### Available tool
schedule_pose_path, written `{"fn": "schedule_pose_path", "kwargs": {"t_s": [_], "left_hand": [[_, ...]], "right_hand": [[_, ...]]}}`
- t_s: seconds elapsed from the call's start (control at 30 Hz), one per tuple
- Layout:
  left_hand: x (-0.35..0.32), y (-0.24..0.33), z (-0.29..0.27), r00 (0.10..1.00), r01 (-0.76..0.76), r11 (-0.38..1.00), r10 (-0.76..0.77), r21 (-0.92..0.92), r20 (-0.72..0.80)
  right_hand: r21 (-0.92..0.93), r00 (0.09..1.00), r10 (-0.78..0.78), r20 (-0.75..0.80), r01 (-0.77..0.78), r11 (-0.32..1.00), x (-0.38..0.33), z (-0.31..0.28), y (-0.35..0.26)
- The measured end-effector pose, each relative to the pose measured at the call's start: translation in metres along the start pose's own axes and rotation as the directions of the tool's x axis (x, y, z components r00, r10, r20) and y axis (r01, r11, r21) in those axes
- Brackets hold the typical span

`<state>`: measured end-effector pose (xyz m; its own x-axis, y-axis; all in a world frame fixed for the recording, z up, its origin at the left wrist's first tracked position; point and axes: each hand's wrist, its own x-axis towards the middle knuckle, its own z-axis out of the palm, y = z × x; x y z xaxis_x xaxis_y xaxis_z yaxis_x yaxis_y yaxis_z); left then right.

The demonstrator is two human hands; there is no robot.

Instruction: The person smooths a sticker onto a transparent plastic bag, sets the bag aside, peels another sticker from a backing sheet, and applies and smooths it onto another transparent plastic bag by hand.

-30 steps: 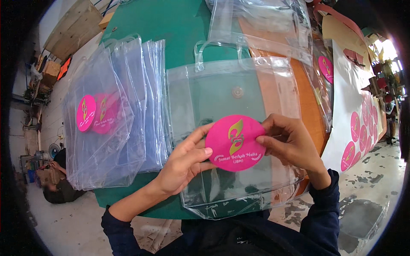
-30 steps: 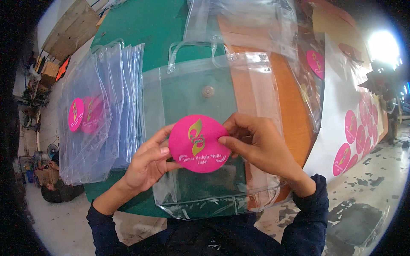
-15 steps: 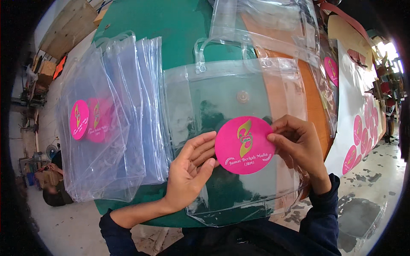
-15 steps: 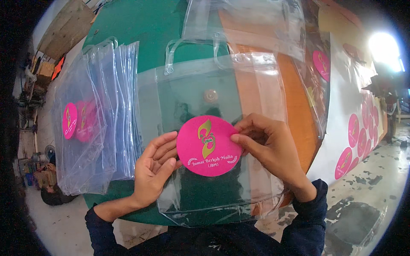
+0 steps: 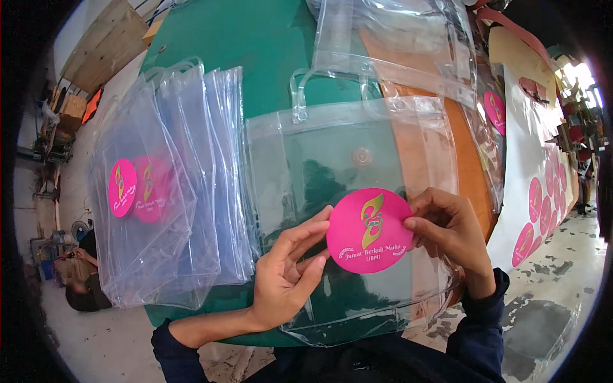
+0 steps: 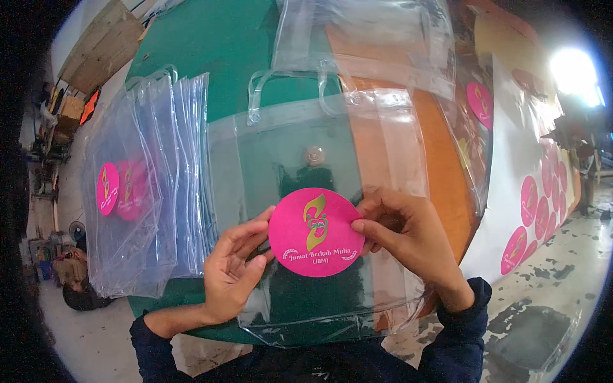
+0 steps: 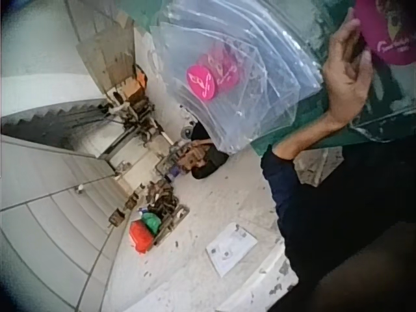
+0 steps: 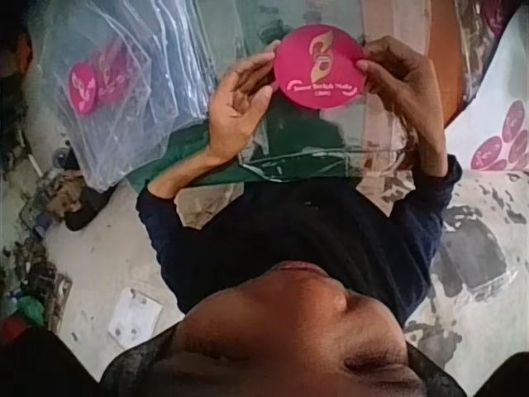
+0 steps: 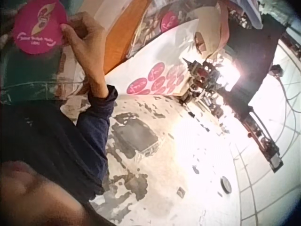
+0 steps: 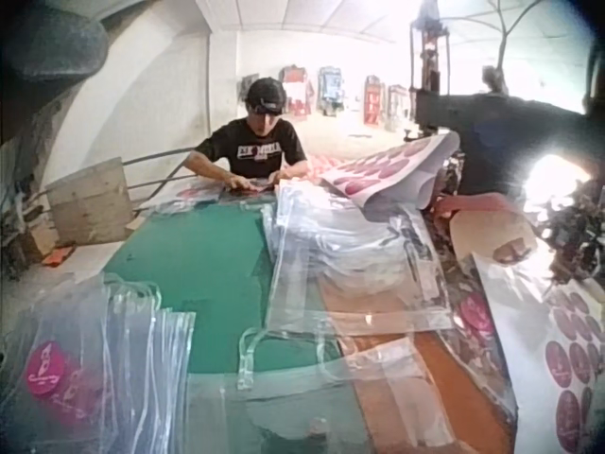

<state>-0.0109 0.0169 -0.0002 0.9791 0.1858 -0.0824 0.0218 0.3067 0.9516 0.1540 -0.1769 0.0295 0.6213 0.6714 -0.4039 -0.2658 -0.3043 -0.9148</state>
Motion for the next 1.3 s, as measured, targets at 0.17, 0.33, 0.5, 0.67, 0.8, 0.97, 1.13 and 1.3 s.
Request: {"fn": "schedule_pose_path", "kwargs": {"t_s": [0.17, 0.33, 0.5, 0.67, 0.8, 0.97, 1.13, 1.3], "left_hand": [[0.003, 0.004, 0.001, 0.997, -0.08, 0.988, 0.081, 0.13, -0.009], [-0.004, 0.014, 0.002, 0.895, -0.441, 0.308, 0.224, 0.843, 0.387], [-0.012, 0.003, 0.001, 0.871, -0.469, 0.047, 0.188, 0.882, 0.453], [-0.009, -0.004, -0.001, 0.888, -0.455, 0.104, 0.125, 0.884, 0.442], [-0.012, -0.005, -0.002, 0.905, -0.424, 0.096, 0.084, 0.9, 0.417], [-0.014, -0.005, 0.001, 0.918, -0.395, 0.076, 0.049, 0.915, 0.393], [-0.014, -0.005, 0.001, 0.923, -0.385, 0.082, 0.029, 0.919, 0.384], [-0.015, -0.006, 0.0, 0.923, -0.384, 0.058, 0.027, 0.921, 0.383]], "right_hand": [[0.137, 0.999, -0.038, -0.034, 0.042, 0.99, 0.004, -0.008, 0.003], [0.162, 0.997, -0.017, -0.08, 0.03, 0.986, 0.007, -0.023, 0.003], [0.008, 0.963, -0.056, -0.264, 0.06, 0.998, 0.007, -0.033, 0.004], [0.053, 0.951, -0.074, -0.299, 0.095, 0.994, 0.004, -0.041, 0.011], [0.025, 0.957, -0.067, -0.281, 0.077, 0.997, 0.008, -0.038, 0.009], [0.05, 0.976, -0.034, -0.214, 0.046, 0.998, 0.006, -0.032, 0.007], [0.029, 0.989, -0.034, -0.142, 0.038, 0.999, 0.004, -0.023, 0.006], [0.063, 0.993, -0.009, -0.114, 0.016, 0.998, 0.004, -0.023, 0.007]]}}
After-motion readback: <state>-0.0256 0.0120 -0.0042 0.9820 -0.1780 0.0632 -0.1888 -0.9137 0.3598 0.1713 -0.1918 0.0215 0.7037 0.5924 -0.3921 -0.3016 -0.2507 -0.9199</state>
